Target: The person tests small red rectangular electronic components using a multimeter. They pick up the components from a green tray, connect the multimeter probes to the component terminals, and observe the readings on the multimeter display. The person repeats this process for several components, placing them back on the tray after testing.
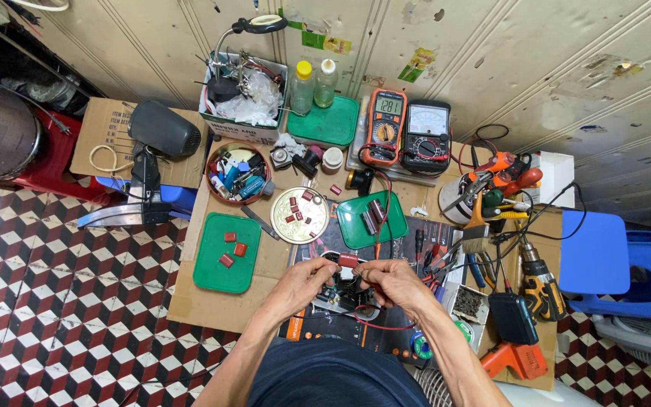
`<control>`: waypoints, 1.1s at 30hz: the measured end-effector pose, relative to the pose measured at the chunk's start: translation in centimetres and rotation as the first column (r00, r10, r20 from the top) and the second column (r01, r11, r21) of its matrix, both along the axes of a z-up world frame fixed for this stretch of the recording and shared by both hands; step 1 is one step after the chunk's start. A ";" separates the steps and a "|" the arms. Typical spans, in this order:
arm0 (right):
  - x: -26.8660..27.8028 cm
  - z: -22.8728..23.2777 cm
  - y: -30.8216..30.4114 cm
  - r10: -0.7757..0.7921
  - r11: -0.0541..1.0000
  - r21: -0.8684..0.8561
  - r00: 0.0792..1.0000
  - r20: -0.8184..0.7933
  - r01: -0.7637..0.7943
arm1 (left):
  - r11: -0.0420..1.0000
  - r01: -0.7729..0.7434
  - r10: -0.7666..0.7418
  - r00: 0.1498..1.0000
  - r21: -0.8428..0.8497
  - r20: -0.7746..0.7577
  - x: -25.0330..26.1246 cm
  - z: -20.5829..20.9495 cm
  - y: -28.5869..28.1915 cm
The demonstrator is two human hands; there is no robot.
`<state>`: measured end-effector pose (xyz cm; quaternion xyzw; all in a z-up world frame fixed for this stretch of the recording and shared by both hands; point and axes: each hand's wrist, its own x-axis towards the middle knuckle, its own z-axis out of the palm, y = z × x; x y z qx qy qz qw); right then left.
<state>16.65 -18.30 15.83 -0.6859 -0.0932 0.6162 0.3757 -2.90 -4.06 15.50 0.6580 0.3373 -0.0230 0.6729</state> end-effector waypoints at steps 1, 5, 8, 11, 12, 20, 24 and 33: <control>0.0 0.0 0.0 0.006 1.000 -0.005 1.000 0.000 -0.006 | 1.000 -0.001 0.001 1.000 0.018 -0.020 0.1 0.4 0.0; 0.1 -0.3 0.0 -0.009 1.000 -0.004 1.000 -0.002 0.009 | 1.000 0.005 -0.005 0.999 -0.013 -0.042 0.0 -0.2 0.0; 0.0 0.2 0.1 -0.002 1.000 0.018 1.000 -0.010 0.002 | 0.989 -0.041 0.046 0.998 -0.141 0.035 0.0 -0.9 -0.1; -0.1 0.6 0.2 0.022 1.000 -0.016 0.999 0.029 -0.022 | 0.994 -0.041 0.038 0.999 -0.106 -0.027 0.0 -0.7 -0.1; -0.1 0.4 0.2 0.028 1.000 -0.008 0.999 0.041 -0.028 | 0.995 -0.030 0.027 0.999 -0.096 -0.030 0.0 -0.6 -0.1; -0.2 0.8 0.4 0.040 0.999 -0.025 0.998 0.045 -0.039 | 0.997 -0.010 0.007 0.999 -0.080 -0.043 0.0 -0.3 -0.1; -0.4 0.9 0.5 0.050 0.998 -0.050 0.996 0.067 -0.047 | 0.998 -0.002 -0.001 0.999 -0.063 -0.046 -0.1 -0.5 0.0; -0.7 -1.5 -0.2 -0.018 0.999 -0.036 1.000 0.023 0.019 | 0.999 -0.016 0.017 0.999 0.029 -0.028 -0.3 -2.0 -0.8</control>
